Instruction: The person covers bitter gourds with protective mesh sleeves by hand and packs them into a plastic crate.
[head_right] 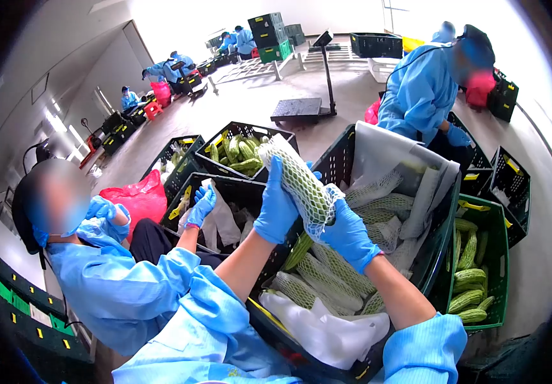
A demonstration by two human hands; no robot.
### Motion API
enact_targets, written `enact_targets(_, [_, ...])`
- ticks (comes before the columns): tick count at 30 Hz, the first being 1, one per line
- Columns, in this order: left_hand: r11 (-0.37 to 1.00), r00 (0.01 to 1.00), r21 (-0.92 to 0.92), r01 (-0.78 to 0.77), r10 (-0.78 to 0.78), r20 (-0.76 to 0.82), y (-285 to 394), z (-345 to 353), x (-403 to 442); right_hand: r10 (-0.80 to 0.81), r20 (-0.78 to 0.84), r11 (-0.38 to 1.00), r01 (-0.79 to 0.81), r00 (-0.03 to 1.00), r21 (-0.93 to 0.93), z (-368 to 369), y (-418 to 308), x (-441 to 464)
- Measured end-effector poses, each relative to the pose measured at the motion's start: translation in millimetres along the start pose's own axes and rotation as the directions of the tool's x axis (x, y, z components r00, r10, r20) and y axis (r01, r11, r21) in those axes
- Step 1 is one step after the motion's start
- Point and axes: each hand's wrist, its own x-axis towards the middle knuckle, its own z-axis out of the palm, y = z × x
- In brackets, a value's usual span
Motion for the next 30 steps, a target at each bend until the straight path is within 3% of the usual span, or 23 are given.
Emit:
enact_targets(2, [0.996, 0.987, 0.017, -0.09, 0.091, -0.132, 2.0, -0.4, 1.7, 0.173, 0.017, 0.899, -0.165, 0.985, 0.405, 4.1, 7.2, 3.9])
enact_targets(3, [0.994, 0.985, 0.018, -0.108, 0.109, -0.136, 4.5, -5.4, 4.7, 0.2, 0.057, 0.832, -0.2, 0.978, 0.517, 7.5, 37.0, 10.0])
enact_targets(5, [0.99, 0.98, 0.014, -0.138, 0.139, -0.142, 8.6, -18.2, 12.0, 0.151, 0.001, 0.931, -0.143, 0.989, 0.335, 7.2, 38.3, 9.0])
enact_targets(6, [0.989, 0.979, -0.004, -0.145, 0.143, -0.149, 10.5, -17.2, 11.7, 0.052, -0.068, 0.999, -0.052, 0.996, 0.005, 2.9, 8.9, 2.4])
enact_targets(7, [0.988, 0.977, -0.022, -0.15, 0.145, -0.155, 13.0, -15.5, 10.6, -0.063, -0.1, 0.943, 0.027, 0.993, -0.331, 0.4, -7.4, -1.3])
enact_targets(10, [0.984, 0.974, -0.071, -0.164, 0.15, -0.168, 18.7, -25.4, 14.3, -0.154, -0.064, 0.952, 0.131, 0.986, -0.276, -2.1, -7.4, -0.1])
enact_targets(14, [0.971, 0.981, -0.167, -0.172, 0.153, -0.118, 35.9, -44.7, 13.8, 0.049, 0.015, 0.975, -0.045, 0.999, -0.219, -9.4, -9.7, 1.8])
enact_targets(15, [0.964, 0.963, -0.119, -0.237, 0.217, -0.158, 40.4, -45.1, 13.0, 0.135, 0.026, 0.987, -0.132, 0.99, -0.09, -11.6, -14.1, -0.4])
enact_targets(17, [0.934, 0.911, -0.043, -0.354, 0.334, -0.244, 46.5, -62.7, 20.7, 0.254, 0.099, 0.966, -0.247, 0.962, -0.078, -17.6, -14.2, 0.9])
enact_targets(19, [0.931, 0.915, -0.049, -0.361, 0.344, -0.209, 54.7, -89.5, 22.6, 0.345, 0.156, 0.938, -0.341, 0.925, -0.056, -22.2, -19.2, 2.9])
enact_targets(22, [0.91, 0.9, -0.08, -0.408, 0.385, -0.206, 66.9, -132.4, 27.5, 0.534, 0.334, 0.763, -0.613, 0.777, 0.207, -32.6, -23.0, 5.5])
enact_targets(23, [0.881, 0.867, 0.067, -0.468, 0.473, -0.156, 74.7, -155.8, 32.1, 0.54, 0.364, 0.728, -0.638, 0.759, 0.251, -36.0, -25.3, 2.2])
enact_targets(25, [0.827, 0.756, -0.012, -0.562, 0.507, -0.415, 85.6, -149.9, 32.1, 0.545, 0.4, 0.639, -0.674, 0.737, 0.37, -37.0, -37.0, 0.9])
enact_targets(26, [0.793, 0.767, -0.077, -0.605, 0.554, -0.323, 95.9, -189.1, 38.3, 0.547, 0.418, 0.59, -0.688, 0.725, 0.423, -37.5, -40.6, 1.0])
enact_targets(28, [0.793, 0.716, -0.078, -0.605, 0.498, -0.489, 100.6, -113.8, 10.5, 0.525, 0.449, 0.532, -0.69, 0.723, 0.491, -41.3, -35.7, 2.4])
enact_targets(29, [0.761, 0.623, 0.1, -0.641, 0.592, -0.512, 104.1, -140.9, 16.3, 0.51, 0.455, 0.504, -0.682, 0.73, 0.53, -44.4, -38.3, 3.9])
enact_targets(30, [0.757, 0.614, 0.029, -0.653, 0.552, -0.564, 108.5, -133.9, 10.3, 0.495, 0.46, 0.475, -0.673, 0.737, 0.567, -48.9, -40.2, 4.9])
